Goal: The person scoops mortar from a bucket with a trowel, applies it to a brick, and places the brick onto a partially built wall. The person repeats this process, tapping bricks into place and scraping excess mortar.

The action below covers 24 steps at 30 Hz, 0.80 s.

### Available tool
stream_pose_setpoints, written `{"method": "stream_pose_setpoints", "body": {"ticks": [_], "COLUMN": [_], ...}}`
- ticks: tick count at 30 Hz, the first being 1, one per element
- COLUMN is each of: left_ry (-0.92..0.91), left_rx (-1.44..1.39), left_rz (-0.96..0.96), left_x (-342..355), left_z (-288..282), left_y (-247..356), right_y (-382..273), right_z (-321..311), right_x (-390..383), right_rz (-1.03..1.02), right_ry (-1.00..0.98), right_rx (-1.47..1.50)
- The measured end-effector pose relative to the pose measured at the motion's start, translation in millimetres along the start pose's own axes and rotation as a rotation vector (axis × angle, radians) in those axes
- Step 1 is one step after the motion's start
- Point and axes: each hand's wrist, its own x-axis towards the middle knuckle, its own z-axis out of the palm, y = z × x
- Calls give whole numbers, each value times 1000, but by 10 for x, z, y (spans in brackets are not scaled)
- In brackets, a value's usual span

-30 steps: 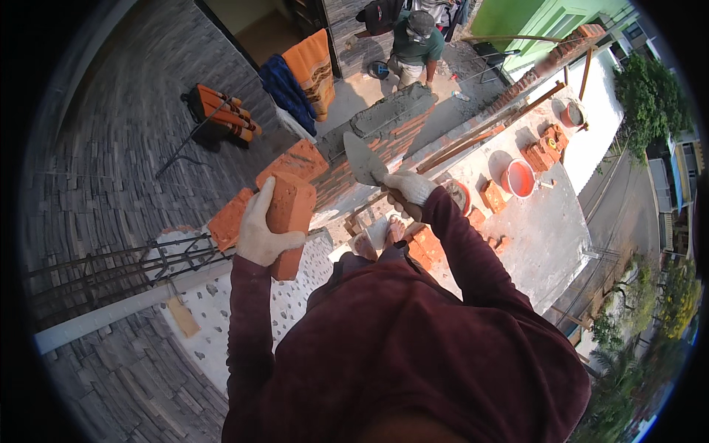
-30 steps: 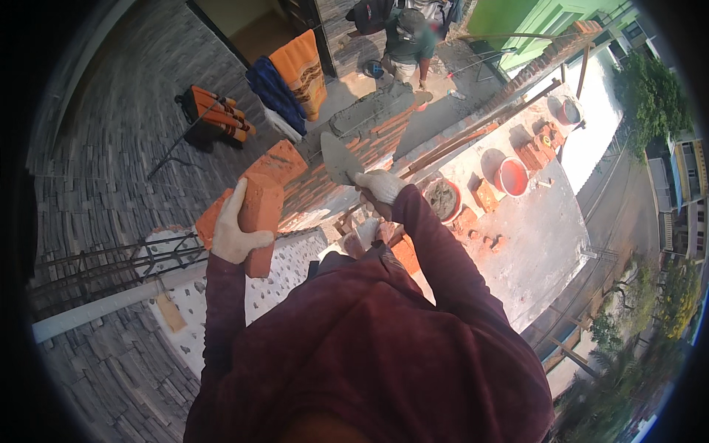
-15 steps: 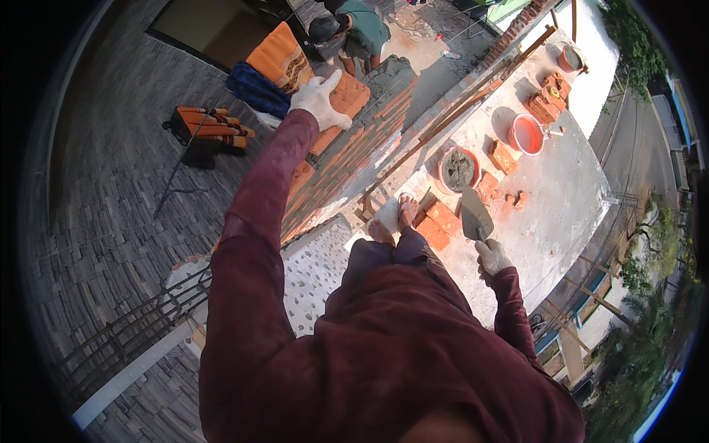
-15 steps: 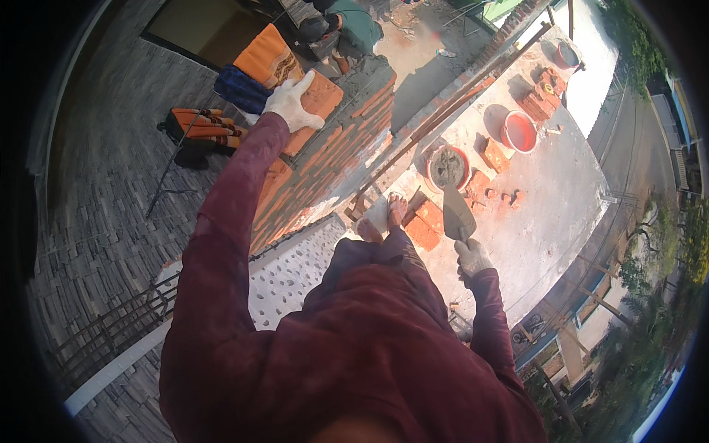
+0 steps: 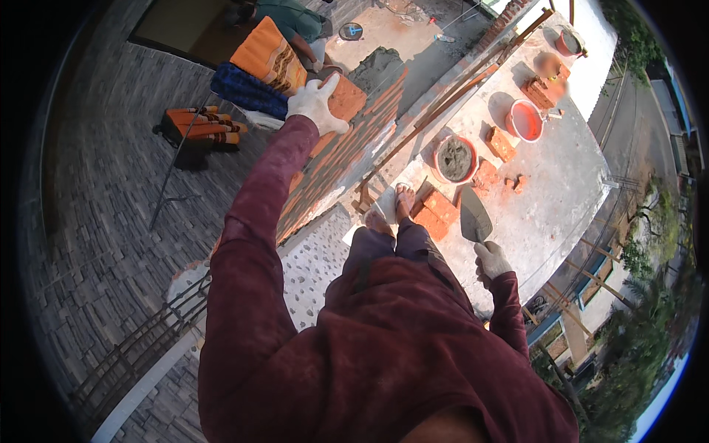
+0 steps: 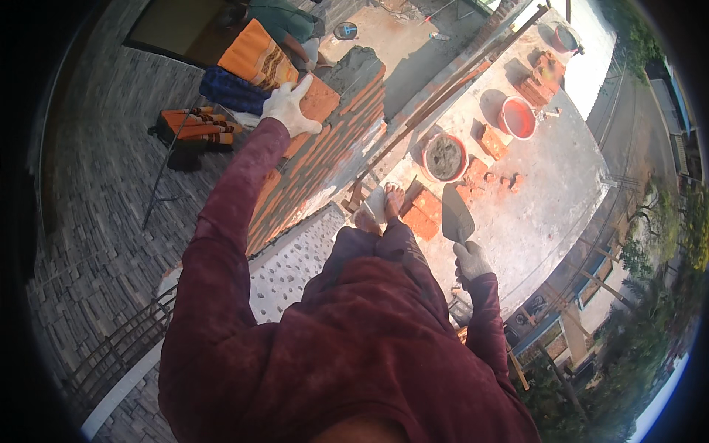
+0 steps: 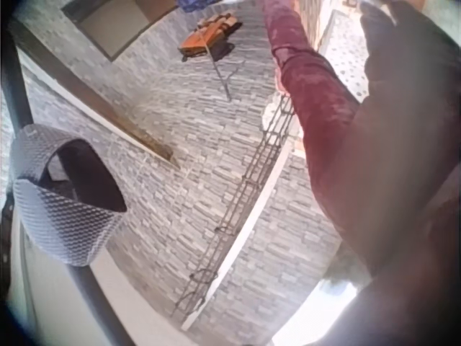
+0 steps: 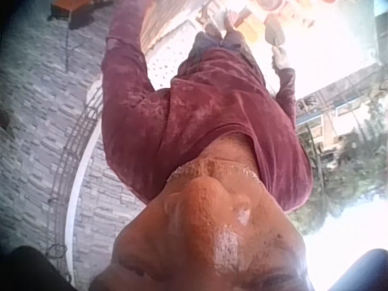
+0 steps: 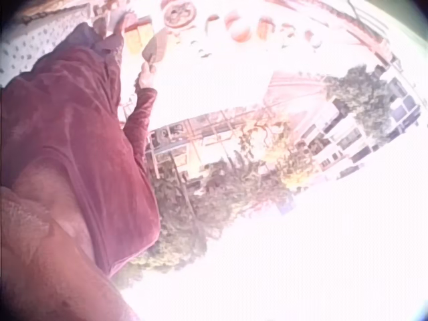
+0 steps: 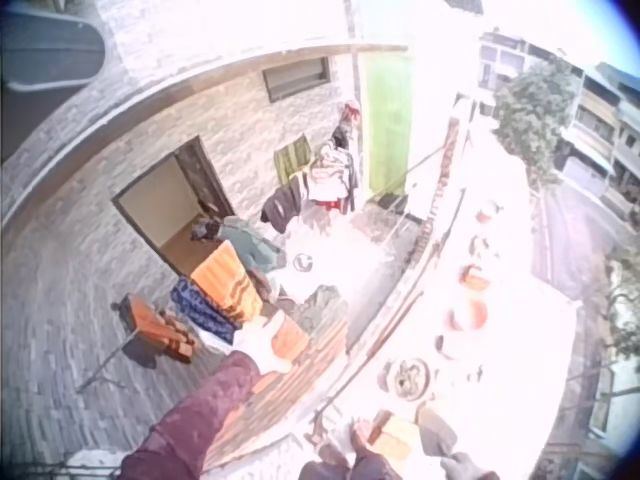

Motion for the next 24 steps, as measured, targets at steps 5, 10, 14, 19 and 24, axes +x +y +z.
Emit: {"method": "stream_pose_setpoints", "body": {"ticks": [5,10,14,19,24], "left_ry": [-31,33,67,201,270], "left_rx": [58,-30,-183,-559,-475], "left_rz": [-27,-33,-100,-91,-216], "left_x": [0,-51,-320,-697,-782], "left_z": [36,164,387,825,779], "left_y": [18,-143,-634,-1008,-828], "right_y": [-374,-1042,-1634,-2664,-2998], "right_z": [2,173,421,964,1343], "right_x": [8,-172,-144,-206,103], "right_rz": [-149,-537,-1190,-1301,-1392], "right_ry": [22,55,257,178,211], "right_rx": [-18,-21,-451,-645,-767]}}
